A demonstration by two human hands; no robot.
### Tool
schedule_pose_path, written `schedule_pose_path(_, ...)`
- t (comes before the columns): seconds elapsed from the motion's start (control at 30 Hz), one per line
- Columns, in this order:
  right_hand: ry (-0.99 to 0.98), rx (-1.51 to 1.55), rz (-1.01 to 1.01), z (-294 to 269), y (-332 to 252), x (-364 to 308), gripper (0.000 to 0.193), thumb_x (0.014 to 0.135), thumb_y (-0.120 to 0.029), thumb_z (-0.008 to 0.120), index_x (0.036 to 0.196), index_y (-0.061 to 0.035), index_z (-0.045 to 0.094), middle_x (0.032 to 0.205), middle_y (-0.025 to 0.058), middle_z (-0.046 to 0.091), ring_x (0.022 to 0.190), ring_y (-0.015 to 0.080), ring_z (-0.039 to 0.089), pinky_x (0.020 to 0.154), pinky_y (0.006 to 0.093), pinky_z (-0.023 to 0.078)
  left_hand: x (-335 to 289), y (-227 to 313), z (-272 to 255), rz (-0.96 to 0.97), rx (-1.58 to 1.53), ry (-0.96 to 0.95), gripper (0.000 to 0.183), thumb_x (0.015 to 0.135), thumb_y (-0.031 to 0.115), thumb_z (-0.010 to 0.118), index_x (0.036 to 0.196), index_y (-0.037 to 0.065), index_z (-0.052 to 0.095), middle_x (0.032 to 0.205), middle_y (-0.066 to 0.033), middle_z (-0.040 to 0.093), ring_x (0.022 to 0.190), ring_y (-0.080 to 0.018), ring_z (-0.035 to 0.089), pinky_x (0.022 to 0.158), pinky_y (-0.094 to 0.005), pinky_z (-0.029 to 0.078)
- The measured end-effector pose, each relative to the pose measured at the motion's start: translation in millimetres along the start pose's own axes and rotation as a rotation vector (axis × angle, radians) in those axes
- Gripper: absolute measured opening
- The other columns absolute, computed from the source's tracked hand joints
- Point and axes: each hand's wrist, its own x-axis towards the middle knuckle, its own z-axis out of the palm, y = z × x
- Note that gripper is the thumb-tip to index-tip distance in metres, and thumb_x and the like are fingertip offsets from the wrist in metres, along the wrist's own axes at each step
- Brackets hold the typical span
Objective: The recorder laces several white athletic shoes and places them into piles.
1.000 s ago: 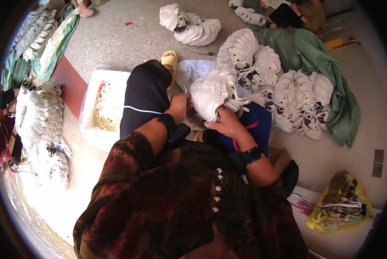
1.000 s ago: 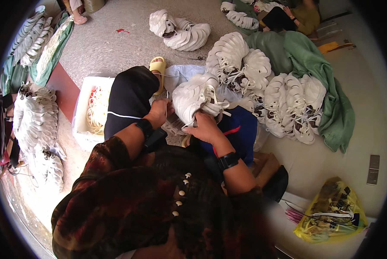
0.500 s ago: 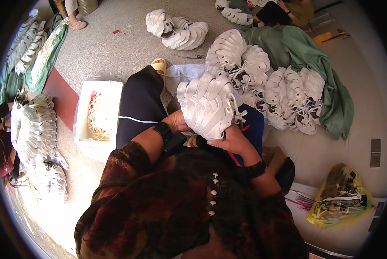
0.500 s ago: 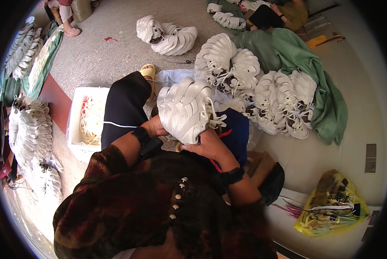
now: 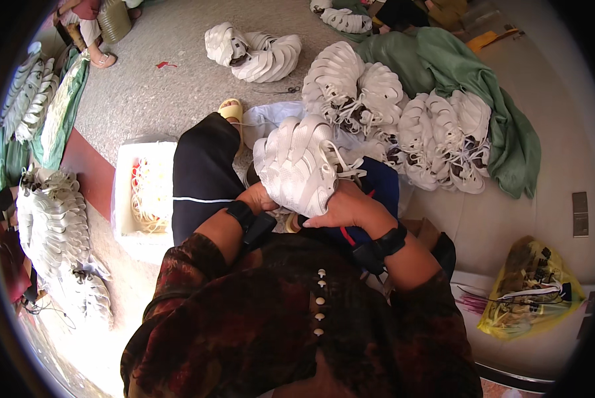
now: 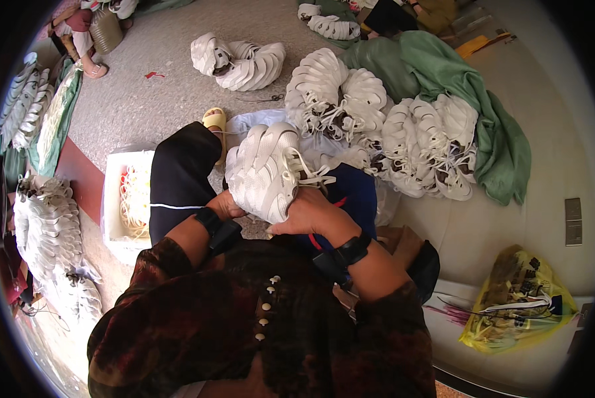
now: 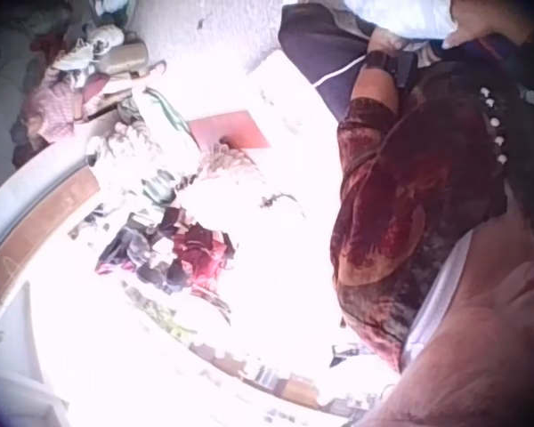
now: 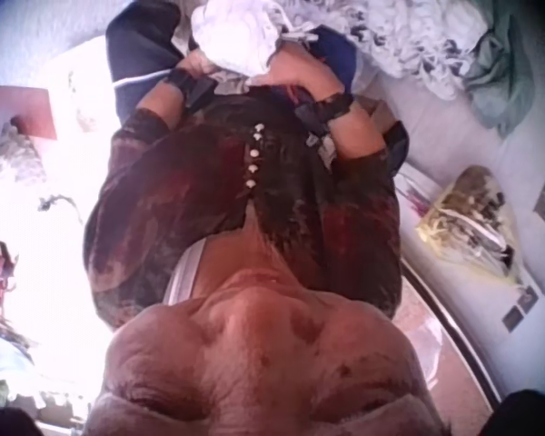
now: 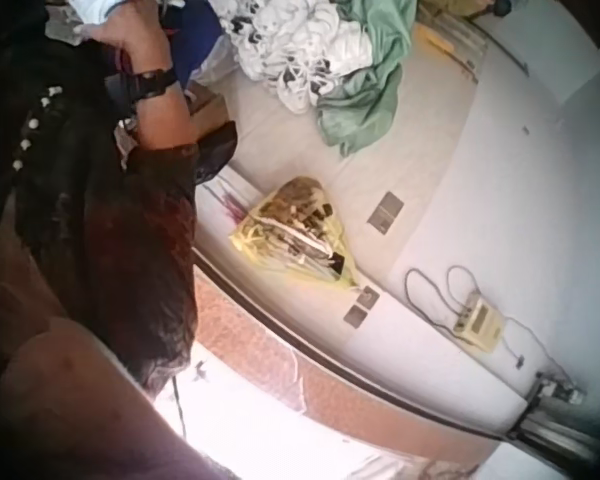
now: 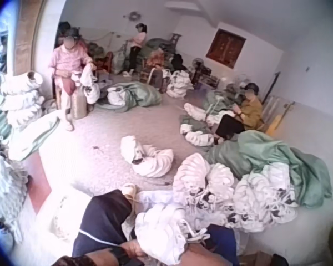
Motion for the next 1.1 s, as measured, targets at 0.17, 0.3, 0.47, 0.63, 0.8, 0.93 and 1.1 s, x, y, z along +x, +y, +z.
schedule_pose_path(0.17, -0.169, 0.026, -0.007, -5, 1, 1, 0.071, 0.063, -0.045, 0.072, 0.120, -0.0086, 0.051, 0.123, 0.0176, 0.050, 0.114, 0.0348, 0.045, 0.097, 0.0372, 0.036, 2, 1, 3, 0.019, -0.088, -0.044, 0.040, 0.085, 0.019, 0.060, 0.121, 0.006, 0.050, 0.118, -0.0079, 0.057, 0.103, -0.0188, 0.056, 0.089, -0.0352, 0.046)
schedule_pose_path(0.3, -0.237, -0.009, 0.009, -11, -5, 8, 0.071, 0.063, -0.044, 0.072, 0.120, -0.0086, 0.051, 0.123, 0.0176, 0.050, 0.113, 0.0350, 0.045, 0.097, 0.0366, 0.036, 2, -3, -6, 0.032, -0.057, -0.052, 0.039, 0.090, 0.022, 0.051, 0.125, 0.008, 0.046, 0.122, -0.0076, 0.054, 0.106, -0.0203, 0.055, 0.093, -0.0369, 0.044)
schedule_pose_path(0.47, -0.214, -0.021, 0.012, -10, -4, 9, 0.067, 0.062, -0.043, 0.072, 0.117, -0.0089, 0.053, 0.121, 0.0178, 0.051, 0.112, 0.0356, 0.046, 0.095, 0.0374, 0.037, 1, -3, -7, 0.003, -0.152, -0.064, 0.037, 0.088, 0.024, 0.054, 0.121, 0.006, 0.050, 0.118, -0.0085, 0.056, 0.104, -0.0205, 0.056, 0.091, -0.0376, 0.044)
schedule_pose_path(0.63, 0.019, -0.109, -0.052, 0, -5, 15, 0.065, 0.062, -0.043, 0.070, 0.115, -0.0083, 0.055, 0.116, 0.0178, 0.054, 0.107, 0.0341, 0.050, 0.092, 0.0376, 0.039, 1, 10, 3, 0.102, -0.166, 0.091, 0.037, 0.091, 0.028, 0.049, 0.120, 0.005, 0.050, 0.117, -0.0092, 0.056, 0.103, -0.0227, 0.056, 0.092, -0.0386, 0.043)
schedule_pose_path(0.8, 0.082, -0.123, 0.108, -3, -13, 39, 0.061, 0.064, -0.045, 0.066, 0.112, -0.0075, 0.057, 0.109, 0.0163, 0.059, 0.099, 0.0319, 0.056, 0.084, 0.0379, 0.045, -4, 16, -13, 0.193, -0.097, 0.498, 0.028, 0.089, 0.016, 0.048, 0.113, 0.003, 0.053, 0.110, -0.0110, 0.059, 0.098, -0.0239, 0.058, 0.088, -0.0368, 0.046)
schedule_pose_path(0.93, -0.187, -0.195, 0.396, -9, -26, 83, 0.052, 0.064, -0.047, 0.065, 0.093, -0.0035, 0.066, 0.091, 0.0177, 0.064, 0.084, 0.0327, 0.061, 0.075, 0.0382, 0.048, -15, 26, -27, 0.577, 0.350, 0.772, 0.021, 0.084, 0.002, 0.047, 0.104, 0.003, 0.054, 0.095, -0.0051, 0.057, 0.087, -0.0166, 0.056, 0.080, -0.0292, 0.046)
schedule_pose_path(1.1, 0.152, -0.056, 0.211, 39, 4, 90, 0.031, 0.068, -0.033, 0.061, 0.087, -0.0090, 0.066, 0.088, 0.0117, 0.066, 0.081, 0.0278, 0.064, 0.071, 0.0383, 0.050, -26, 47, 90, 0.796, 0.980, 0.229, 0.019, 0.086, 0.008, 0.052, 0.104, 0.002, 0.054, 0.102, -0.0049, 0.056, 0.098, -0.0148, 0.052, 0.089, -0.0265, 0.038)
